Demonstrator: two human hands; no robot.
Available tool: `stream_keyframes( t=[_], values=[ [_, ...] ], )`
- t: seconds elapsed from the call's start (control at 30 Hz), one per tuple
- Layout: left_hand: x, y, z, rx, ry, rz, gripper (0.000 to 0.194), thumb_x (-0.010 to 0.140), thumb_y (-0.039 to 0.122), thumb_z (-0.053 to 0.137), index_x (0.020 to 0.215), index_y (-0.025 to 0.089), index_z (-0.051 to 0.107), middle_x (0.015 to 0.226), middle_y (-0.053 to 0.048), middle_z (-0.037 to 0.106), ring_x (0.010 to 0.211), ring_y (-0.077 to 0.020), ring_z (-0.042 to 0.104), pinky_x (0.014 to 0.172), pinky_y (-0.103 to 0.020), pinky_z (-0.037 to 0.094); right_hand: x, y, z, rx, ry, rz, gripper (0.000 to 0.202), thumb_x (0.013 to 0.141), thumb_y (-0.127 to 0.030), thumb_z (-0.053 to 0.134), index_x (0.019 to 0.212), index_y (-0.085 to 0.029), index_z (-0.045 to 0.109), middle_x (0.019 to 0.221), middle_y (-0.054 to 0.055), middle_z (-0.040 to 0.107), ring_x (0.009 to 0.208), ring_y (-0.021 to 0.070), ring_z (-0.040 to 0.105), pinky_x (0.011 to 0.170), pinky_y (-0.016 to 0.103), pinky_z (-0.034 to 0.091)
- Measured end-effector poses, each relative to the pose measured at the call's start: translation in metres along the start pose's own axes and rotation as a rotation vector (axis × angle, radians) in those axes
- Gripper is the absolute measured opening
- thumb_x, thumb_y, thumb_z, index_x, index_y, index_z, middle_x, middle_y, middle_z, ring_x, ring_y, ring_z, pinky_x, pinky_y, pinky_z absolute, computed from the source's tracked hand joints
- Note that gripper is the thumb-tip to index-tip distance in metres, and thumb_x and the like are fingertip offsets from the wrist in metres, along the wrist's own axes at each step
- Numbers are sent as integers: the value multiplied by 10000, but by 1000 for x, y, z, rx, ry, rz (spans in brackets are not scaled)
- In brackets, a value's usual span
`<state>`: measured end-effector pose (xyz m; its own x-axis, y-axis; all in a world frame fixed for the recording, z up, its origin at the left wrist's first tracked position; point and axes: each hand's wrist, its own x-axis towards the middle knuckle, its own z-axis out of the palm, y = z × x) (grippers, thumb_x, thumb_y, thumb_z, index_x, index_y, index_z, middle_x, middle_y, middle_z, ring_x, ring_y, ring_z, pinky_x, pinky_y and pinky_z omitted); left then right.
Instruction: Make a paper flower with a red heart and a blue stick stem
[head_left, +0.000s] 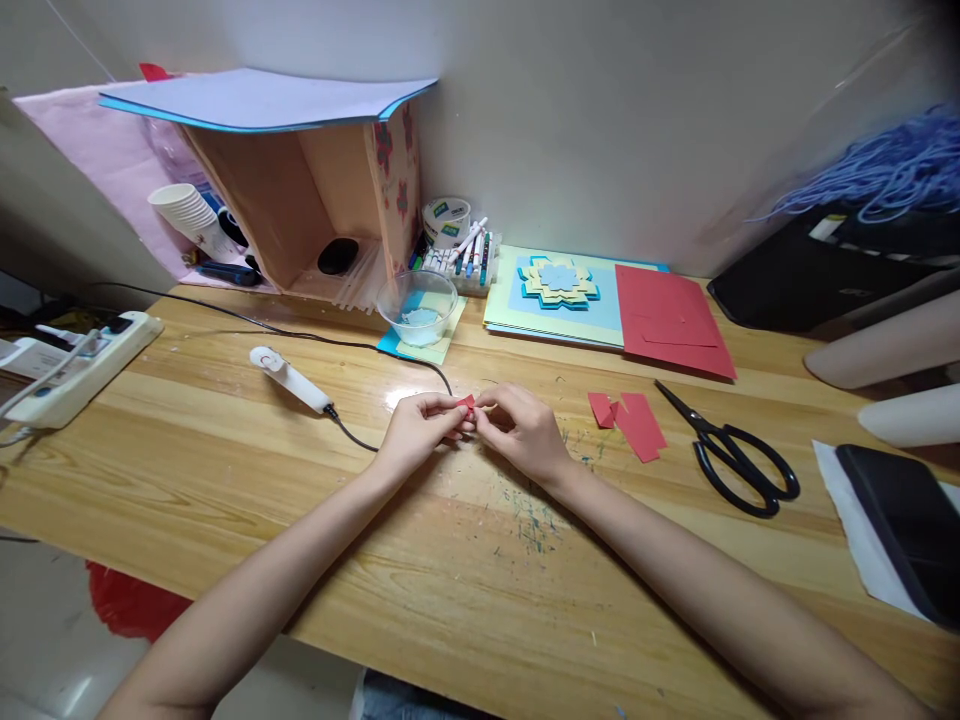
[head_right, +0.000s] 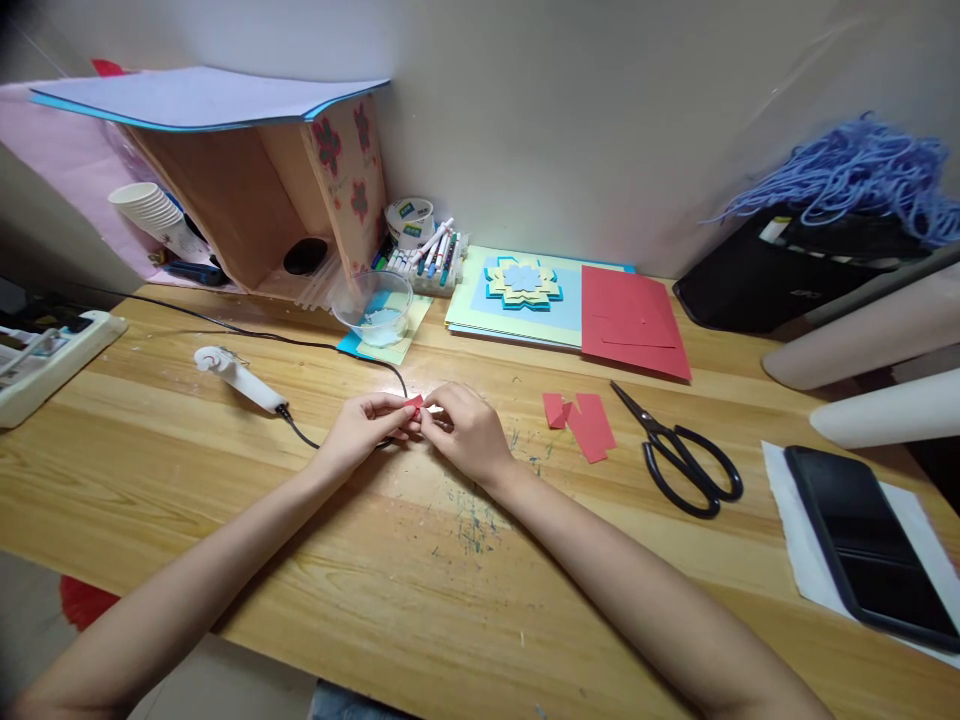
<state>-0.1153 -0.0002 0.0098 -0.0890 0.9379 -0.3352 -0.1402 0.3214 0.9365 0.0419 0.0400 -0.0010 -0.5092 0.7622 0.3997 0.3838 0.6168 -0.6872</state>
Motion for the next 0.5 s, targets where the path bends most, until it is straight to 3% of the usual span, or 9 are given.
stream_keyframes(
  t=[0.17,0.3,0.5],
  values=[
    [-1,2,-1,20,-44,12,301,648,339,708,835,105,677,679,-66,686,599,-137,636,578,-227,497,1,6,2,315,-31,206,107,781,-301,567,788,-196,584,812,41,614,718,154,582,651,280,468],
    [-2,2,-2,51,-64,41,297,661,358,694,811,102,674,689,-71,681,590,-141,630,584,-244,500,4,12,5,600,-44,381,227,700,-342,658,827,-179,563,774,25,608,681,136,578,618,263,477],
    [-3,2,-1,130,-41,94,315,621,365,722,778,101,655,703,-59,672,609,-133,615,595,-233,494,9,8,2,660,-70,436,237,656,-354,690,756,-155,609,698,16,610,624,119,554,594,253,450]
  ],
)
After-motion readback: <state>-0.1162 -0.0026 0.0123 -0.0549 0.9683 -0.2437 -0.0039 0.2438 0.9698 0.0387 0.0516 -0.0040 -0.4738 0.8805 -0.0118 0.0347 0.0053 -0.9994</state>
